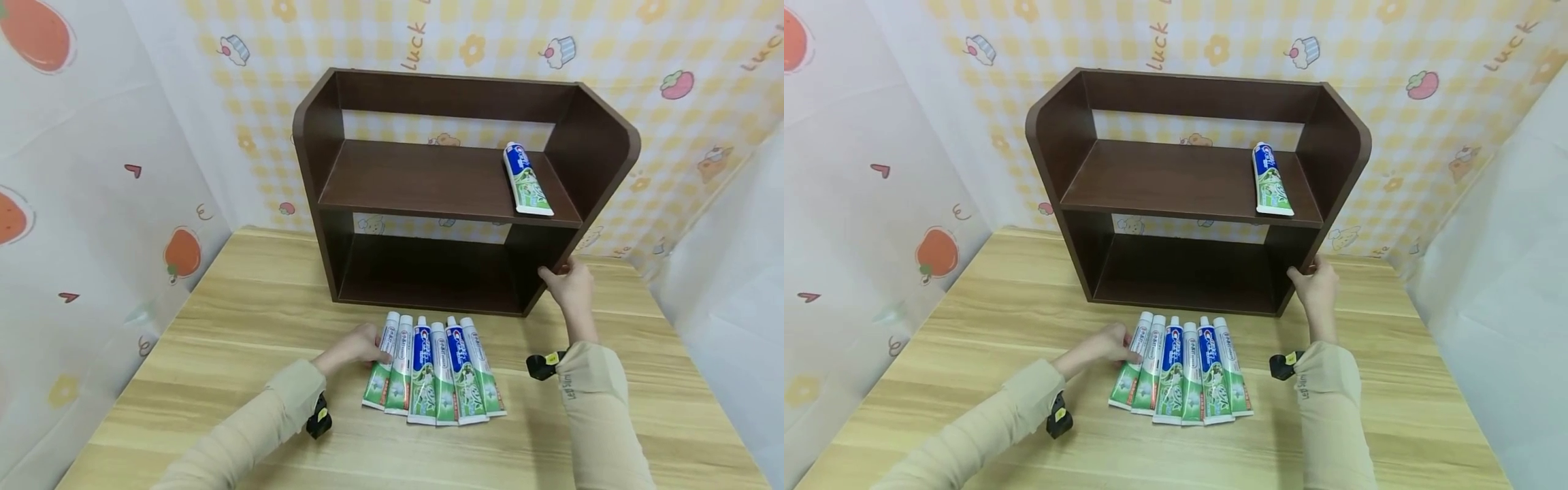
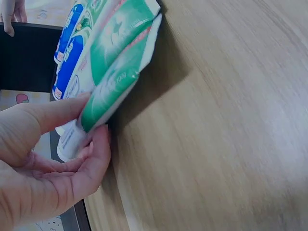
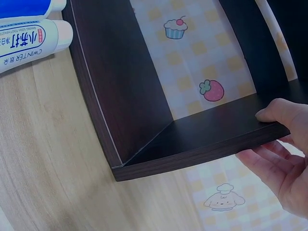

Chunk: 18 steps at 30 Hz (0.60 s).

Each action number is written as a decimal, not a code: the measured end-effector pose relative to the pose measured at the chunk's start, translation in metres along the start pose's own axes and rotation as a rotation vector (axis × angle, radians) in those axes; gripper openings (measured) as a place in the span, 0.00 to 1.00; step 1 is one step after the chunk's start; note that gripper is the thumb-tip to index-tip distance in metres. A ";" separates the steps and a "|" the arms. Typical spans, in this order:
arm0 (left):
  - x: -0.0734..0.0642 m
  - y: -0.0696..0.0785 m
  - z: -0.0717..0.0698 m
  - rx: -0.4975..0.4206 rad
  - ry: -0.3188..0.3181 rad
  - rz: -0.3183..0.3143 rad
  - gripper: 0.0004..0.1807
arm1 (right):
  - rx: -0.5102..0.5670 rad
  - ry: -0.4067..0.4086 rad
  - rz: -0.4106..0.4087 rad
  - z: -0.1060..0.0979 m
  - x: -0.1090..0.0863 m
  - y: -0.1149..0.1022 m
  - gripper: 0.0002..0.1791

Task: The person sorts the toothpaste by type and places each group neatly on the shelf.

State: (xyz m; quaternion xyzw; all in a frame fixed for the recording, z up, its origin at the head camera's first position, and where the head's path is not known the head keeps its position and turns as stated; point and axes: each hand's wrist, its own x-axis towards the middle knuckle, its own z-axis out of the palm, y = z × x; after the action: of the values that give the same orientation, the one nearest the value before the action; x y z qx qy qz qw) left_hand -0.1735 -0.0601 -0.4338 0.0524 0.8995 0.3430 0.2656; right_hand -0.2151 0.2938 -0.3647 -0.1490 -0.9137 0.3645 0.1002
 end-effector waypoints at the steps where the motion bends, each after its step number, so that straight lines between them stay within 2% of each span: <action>1: 0.000 0.000 0.000 -0.007 -0.003 0.008 0.09 | 0.000 -0.003 0.002 0.000 0.000 0.000 0.18; 5: -0.003 -0.003 -0.001 -0.032 -0.005 0.012 0.09 | 0.003 -0.015 0.001 0.001 -0.001 0.000 0.19; 10: -0.002 -0.005 -0.005 -0.056 -0.001 -0.041 0.09 | 0.014 -0.009 -0.008 0.003 -0.002 0.000 0.19; 13: 0.000 0.000 -0.011 -0.100 0.010 -0.057 0.10 | 0.023 0.001 -0.011 0.002 -0.002 0.001 0.19; 18: 0.004 0.013 -0.019 -0.209 0.027 -0.044 0.11 | 0.014 0.021 -0.016 0.001 0.000 0.000 0.18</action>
State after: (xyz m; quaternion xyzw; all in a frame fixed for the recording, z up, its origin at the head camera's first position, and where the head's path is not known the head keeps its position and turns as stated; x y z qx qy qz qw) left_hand -0.1879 -0.0609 -0.4155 0.0000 0.8633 0.4296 0.2649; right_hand -0.2154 0.2928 -0.3653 -0.1447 -0.9111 0.3687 0.1140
